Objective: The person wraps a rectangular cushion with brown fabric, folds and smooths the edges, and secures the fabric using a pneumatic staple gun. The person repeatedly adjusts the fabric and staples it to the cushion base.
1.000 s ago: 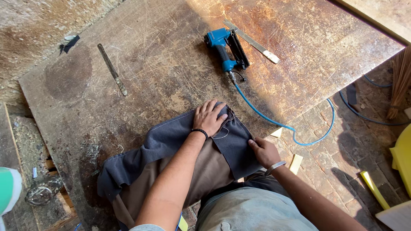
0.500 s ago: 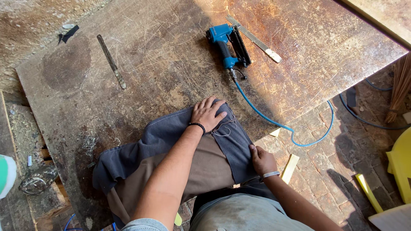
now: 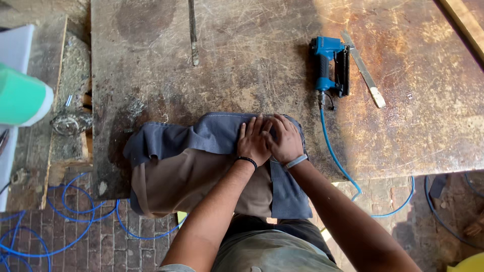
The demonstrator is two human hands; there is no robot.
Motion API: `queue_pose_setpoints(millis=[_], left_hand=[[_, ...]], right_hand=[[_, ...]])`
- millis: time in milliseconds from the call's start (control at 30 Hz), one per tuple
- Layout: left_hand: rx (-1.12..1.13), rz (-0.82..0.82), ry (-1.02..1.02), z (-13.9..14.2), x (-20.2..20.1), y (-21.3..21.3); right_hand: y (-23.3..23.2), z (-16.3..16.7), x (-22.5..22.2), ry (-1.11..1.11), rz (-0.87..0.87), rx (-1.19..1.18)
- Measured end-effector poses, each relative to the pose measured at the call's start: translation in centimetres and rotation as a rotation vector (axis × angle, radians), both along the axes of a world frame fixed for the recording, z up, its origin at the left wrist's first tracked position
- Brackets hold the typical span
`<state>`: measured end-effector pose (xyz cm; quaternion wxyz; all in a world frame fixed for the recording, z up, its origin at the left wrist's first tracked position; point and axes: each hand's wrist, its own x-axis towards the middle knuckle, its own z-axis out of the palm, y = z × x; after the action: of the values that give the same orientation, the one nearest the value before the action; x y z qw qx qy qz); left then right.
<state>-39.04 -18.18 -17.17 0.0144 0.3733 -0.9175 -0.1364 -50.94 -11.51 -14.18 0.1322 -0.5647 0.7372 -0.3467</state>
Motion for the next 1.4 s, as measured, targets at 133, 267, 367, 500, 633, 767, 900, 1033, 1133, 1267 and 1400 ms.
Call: queue_pose_setpoints(millis=[133, 267, 367, 500, 633, 767, 900, 1033, 1133, 1267, 1400], left_hand=[[0.105, 0.202, -0.023, 1.3, 5.2, -2.2], [0.120, 0.234, 0.268, 3.8, 10.8, -5.3], [0.001, 0.427, 0.393, 5.5, 15.7, -9.3], [-0.236, 0.549, 0.363, 6.0, 23.1, -18.0], [0.109, 0.515, 0.305, 4.3, 27.9, -24.5], [0.533, 0.430, 0.127, 3.0, 30.3, -26.7], [0.457, 0.435, 0.366, 4.3, 33.8, -27.1], [0.388, 0.422, 0.047, 4.8, 36.1, -27.6], [0.411, 0.386, 0.105, 3.4, 35.9, -28.6], [0.503, 0.402, 0.058, 0.7, 35.9, -29.6], [0.580, 0.376, 0.111, -1.0, 37.0, -29.9]], right_hand=[[-8.3, -0.1, 1.3, 0.150, 0.222, 0.441], [-11.3, 0.1, 4.2, 0.264, 0.336, 0.617], [-11.5, 0.1, 6.9, 0.344, 0.303, 0.577], [-11.8, -0.7, 10.6, 0.376, 0.246, 0.517], [-12.0, -1.9, 12.8, 0.408, 0.171, 0.581], [-11.6, -3.1, 12.8, 0.403, 0.129, 0.535], [-11.2, -4.0, 11.8, 0.331, 0.148, 0.486], [-10.6, -4.4, 11.2, 0.273, 0.173, 0.435], [-10.7, -4.1, 11.3, 0.281, 0.147, 0.503], [-12.7, -2.7, 13.3, 0.392, 0.102, 0.742], [-16.4, -1.9, 18.6, 0.406, 0.249, 0.901]])
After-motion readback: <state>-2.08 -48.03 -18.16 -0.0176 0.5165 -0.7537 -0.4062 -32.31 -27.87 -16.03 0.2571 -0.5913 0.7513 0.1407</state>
